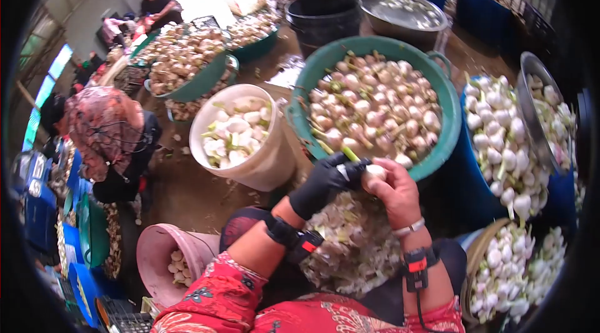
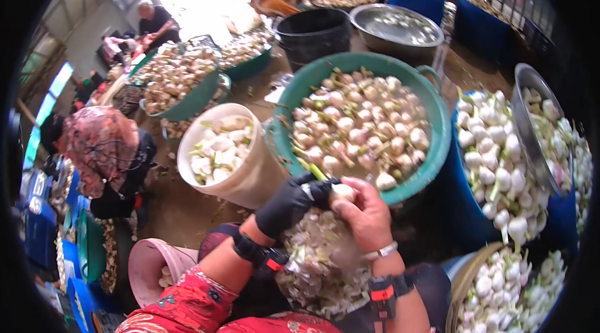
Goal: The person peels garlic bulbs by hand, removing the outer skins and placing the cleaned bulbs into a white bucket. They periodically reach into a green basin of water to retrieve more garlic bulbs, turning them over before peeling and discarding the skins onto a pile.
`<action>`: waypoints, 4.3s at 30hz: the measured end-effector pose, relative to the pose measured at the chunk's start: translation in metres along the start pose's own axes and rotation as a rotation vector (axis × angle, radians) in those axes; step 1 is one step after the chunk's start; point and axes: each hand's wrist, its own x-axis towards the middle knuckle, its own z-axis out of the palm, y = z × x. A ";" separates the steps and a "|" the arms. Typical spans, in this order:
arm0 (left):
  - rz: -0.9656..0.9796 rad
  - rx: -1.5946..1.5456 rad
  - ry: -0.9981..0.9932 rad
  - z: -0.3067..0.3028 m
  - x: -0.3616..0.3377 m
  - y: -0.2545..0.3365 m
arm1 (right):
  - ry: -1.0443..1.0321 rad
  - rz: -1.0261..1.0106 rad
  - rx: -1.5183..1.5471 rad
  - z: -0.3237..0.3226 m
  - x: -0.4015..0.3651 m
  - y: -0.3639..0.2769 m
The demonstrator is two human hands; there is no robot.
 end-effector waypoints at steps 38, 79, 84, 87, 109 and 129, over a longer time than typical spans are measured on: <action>-0.140 0.162 0.029 0.009 -0.009 -0.005 | 0.151 0.162 0.095 0.006 -0.007 0.019; 0.105 0.135 0.097 0.006 -0.013 0.010 | -0.208 0.024 -1.145 -0.011 -0.028 0.029; 0.041 0.176 0.017 0.010 -0.016 0.008 | 0.198 -0.234 -0.449 -0.007 -0.017 0.000; 0.044 0.328 -0.020 0.012 -0.014 0.007 | 0.150 -0.225 -0.488 -0.011 -0.013 0.003; 0.060 0.148 0.171 0.007 -0.012 0.015 | -0.076 -0.086 -0.656 -0.009 -0.023 0.013; 0.229 0.405 0.080 -0.002 -0.005 -0.004 | 0.045 -0.409 -0.954 -0.007 -0.025 0.001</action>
